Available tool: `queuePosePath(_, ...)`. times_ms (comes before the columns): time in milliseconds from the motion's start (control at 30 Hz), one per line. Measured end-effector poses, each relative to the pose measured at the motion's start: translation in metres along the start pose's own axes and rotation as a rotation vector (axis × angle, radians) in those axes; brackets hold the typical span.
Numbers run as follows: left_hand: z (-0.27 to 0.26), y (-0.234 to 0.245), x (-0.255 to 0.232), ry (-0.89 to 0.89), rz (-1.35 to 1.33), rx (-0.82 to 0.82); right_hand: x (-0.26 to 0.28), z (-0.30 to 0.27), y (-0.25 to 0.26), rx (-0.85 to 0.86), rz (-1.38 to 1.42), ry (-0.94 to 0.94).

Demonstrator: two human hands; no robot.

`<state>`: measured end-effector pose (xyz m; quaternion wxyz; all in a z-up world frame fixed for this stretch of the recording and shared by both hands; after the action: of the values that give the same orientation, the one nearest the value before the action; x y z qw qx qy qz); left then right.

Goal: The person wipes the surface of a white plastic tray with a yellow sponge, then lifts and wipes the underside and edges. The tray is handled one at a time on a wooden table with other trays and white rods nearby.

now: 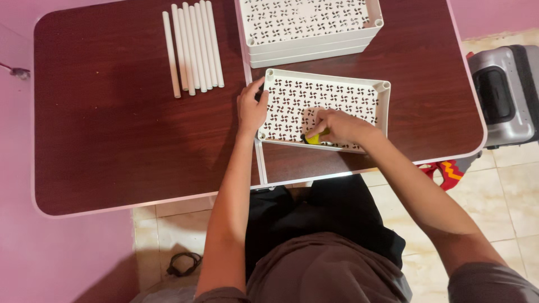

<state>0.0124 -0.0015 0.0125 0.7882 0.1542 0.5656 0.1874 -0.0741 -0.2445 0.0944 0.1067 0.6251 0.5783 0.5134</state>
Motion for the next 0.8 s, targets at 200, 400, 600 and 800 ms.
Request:
queuePosePath(200,-0.002,0.018,-0.023,0.179,-0.084,0.180,0.004,-0.007,0.000,-0.224,0.020,0.345)
queuePosePath(400,-0.052,0.025,-0.052,-0.137,0.321,0.325,0.012,0.009,-0.028,-0.324,-0.076,0.505)
queuePosePath(600,-0.058,0.027,-0.049,-0.116,0.272,0.330,0.007,0.022,-0.027,-0.354,-0.189,0.571)
queuePosePath(800,-0.057,0.028,-0.052,-0.091,0.262,0.323,-0.005,0.058,0.013,-0.600,-0.219,0.242)
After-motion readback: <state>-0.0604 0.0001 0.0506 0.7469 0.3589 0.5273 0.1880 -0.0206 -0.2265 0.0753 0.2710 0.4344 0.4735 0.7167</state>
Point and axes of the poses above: each hand's wrist, its own z-axis towards the middle knuckle, its own y-axis out of the back of the hand, x = y × z, the point moved 2 cm from there along z, towards the middle knuckle
